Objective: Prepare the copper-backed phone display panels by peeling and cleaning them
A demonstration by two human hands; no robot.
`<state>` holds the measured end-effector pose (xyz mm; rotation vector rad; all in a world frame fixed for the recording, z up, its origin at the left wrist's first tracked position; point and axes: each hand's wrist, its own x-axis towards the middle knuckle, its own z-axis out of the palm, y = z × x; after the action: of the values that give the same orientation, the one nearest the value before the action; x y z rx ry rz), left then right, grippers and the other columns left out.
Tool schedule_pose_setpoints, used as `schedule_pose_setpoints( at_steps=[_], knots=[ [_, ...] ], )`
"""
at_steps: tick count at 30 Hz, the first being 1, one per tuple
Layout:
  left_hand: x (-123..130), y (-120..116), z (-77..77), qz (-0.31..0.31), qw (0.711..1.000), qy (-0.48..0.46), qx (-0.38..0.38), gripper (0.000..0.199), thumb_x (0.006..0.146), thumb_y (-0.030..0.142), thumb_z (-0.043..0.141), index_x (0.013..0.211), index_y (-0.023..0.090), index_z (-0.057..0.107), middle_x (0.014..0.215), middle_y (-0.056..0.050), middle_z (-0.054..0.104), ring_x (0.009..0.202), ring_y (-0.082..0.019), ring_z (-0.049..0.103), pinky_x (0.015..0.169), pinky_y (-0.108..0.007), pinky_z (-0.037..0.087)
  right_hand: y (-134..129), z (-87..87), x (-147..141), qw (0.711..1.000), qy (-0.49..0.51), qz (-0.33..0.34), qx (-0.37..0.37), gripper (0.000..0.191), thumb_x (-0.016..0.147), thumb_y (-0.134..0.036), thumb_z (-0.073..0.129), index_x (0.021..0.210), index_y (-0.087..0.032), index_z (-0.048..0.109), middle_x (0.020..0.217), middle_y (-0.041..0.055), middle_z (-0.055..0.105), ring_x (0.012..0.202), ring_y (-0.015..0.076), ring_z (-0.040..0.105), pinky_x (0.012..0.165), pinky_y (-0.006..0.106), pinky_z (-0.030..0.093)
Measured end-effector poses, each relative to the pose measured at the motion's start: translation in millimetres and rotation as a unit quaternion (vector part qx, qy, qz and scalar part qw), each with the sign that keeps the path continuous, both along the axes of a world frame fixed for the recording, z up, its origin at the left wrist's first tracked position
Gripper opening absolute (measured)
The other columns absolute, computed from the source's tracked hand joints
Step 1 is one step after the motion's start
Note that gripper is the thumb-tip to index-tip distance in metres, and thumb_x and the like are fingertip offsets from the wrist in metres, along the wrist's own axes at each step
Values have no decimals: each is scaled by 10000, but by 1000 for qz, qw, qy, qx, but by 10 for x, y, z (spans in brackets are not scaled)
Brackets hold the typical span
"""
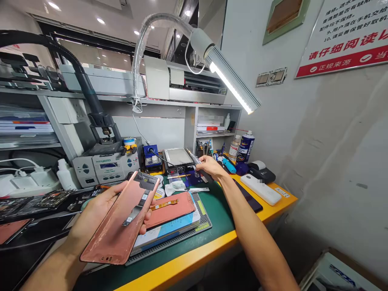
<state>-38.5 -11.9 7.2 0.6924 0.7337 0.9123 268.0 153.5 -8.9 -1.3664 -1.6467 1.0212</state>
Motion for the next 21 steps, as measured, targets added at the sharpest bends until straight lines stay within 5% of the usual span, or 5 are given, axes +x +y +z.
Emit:
schedule_pose_setpoints(
  at_steps=[5, 14, 21],
  knots=[
    [14, -10, 31, 4, 1000, 13, -1, 504, 931, 499, 460, 870, 80, 732, 735, -179, 752, 644, -362, 735, 632, -465, 592, 3, -44, -55, 1000, -3, -27, 2, 220, 1000, -312, 632, 1128, -134, 623, 926, 20, 656, 673, 110, 626, 586, 239, 555],
    [24, -50, 41, -3, 998, 66, 3, 547, 904, 546, 490, 964, 52, 717, 772, -202, 751, 643, -362, 722, 647, -425, 567, -20, -125, -119, 999, -20, -35, -2, 182, 984, -281, 656, 1082, -128, 646, 951, 28, 669, 731, 125, 654, 626, 258, 580],
    [8, -9, 10, 16, 998, 68, 8, 492, 908, 520, 486, 984, 87, 706, 805, -186, 766, 652, -367, 728, 653, -459, 579, 57, 102, 70, 965, 73, -226, 113, 324, 1018, -390, 588, 1247, -161, 594, 1108, 72, 652, 848, 167, 664, 716, 324, 595]
  ],
)
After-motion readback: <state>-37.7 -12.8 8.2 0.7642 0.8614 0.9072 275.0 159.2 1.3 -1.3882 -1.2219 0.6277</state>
